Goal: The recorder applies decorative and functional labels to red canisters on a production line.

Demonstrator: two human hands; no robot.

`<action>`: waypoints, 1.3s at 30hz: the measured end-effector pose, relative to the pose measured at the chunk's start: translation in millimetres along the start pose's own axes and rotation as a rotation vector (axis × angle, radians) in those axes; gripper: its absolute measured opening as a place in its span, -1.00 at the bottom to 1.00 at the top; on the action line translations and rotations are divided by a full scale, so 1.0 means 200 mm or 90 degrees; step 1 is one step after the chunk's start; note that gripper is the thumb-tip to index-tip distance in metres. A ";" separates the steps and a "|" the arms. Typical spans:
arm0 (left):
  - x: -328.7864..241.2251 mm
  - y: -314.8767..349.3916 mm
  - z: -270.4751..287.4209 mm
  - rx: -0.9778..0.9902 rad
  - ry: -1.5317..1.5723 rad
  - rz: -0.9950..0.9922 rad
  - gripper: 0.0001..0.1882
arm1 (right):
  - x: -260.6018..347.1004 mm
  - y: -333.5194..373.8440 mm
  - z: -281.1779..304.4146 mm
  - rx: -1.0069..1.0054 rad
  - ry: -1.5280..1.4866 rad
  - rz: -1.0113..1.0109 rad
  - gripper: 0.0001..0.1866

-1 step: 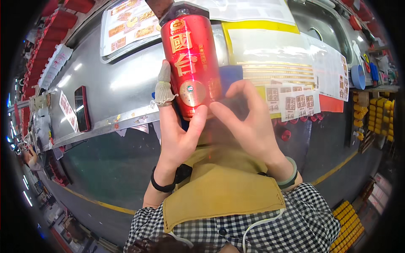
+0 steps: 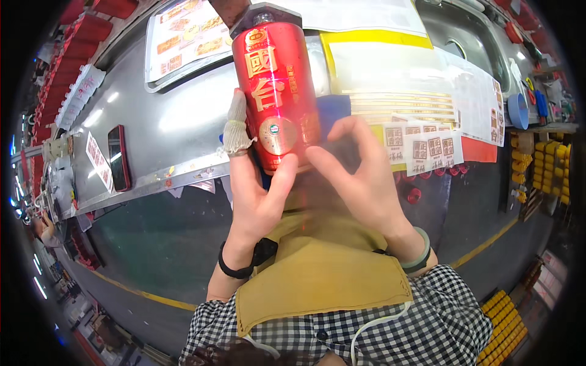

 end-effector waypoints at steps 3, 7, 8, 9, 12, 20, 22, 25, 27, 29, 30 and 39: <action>-0.05 0.03 0.06 -0.009 -0.103 -0.113 -0.15 | -0.01 0.00 0.02 0.020 -0.022 -0.071 -0.74; -0.11 0.14 0.10 -0.029 -0.310 -0.288 -0.34 | -0.03 0.01 0.01 0.013 -0.040 -0.034 -0.79; -0.12 0.16 0.09 0.022 -0.407 -0.316 -0.37 | -0.02 0.01 0.01 0.003 -0.026 -0.002 -0.79; -0.13 0.17 0.08 -0.006 -0.421 -0.338 -0.44 | 0.00 0.01 0.01 0.003 -0.027 -0.001 -0.79; -0.12 0.18 0.07 0.005 -0.473 -0.337 -0.49 | 0.00 0.02 -0.01 0.054 -0.066 -0.087 -0.79; -0.16 0.16 0.02 0.024 -0.701 -0.450 -0.56 | -0.02 0.02 0.03 0.004 -0.057 -0.073 -0.81; -0.17 0.14 0.00 0.033 -0.733 -0.470 -0.63 | -0.03 0.02 0.05 0.002 -0.060 -0.069 -0.82; -0.20 0.11 -0.03 0.064 -0.789 -0.482 -0.68 | -0.07 0.03 0.07 -0.014 -0.049 -0.087 -0.82; -0.20 0.10 -0.05 0.086 -0.813 -0.472 -0.67 | -0.07 0.03 0.09 -0.028 -0.047 -0.073 -0.81; -0.19 0.08 -0.07 0.079 -0.830 -0.477 -0.67 | -0.05 0.05 0.12 -0.035 -0.046 -0.078 -0.84; -0.19 0.08 -0.08 0.075 -0.831 -0.476 -0.67 | -0.05 0.06 0.11 -0.032 -0.044 -0.077 -0.84; -0.17 0.17 -0.02 -0.035 -0.600 -0.363 -0.45 | 0.04 0.11 0.09 -0.068 -0.056 0.015 -0.83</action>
Point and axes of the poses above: each hand's wrist, its own y-axis away from the middle knuckle, its own z-axis out of the back of the hand, x = y × z, the point moved 7 cm from there along -y, towards the middle knuckle, and after that the axes turned 10 degrees about -z, right-handed, at the moved point
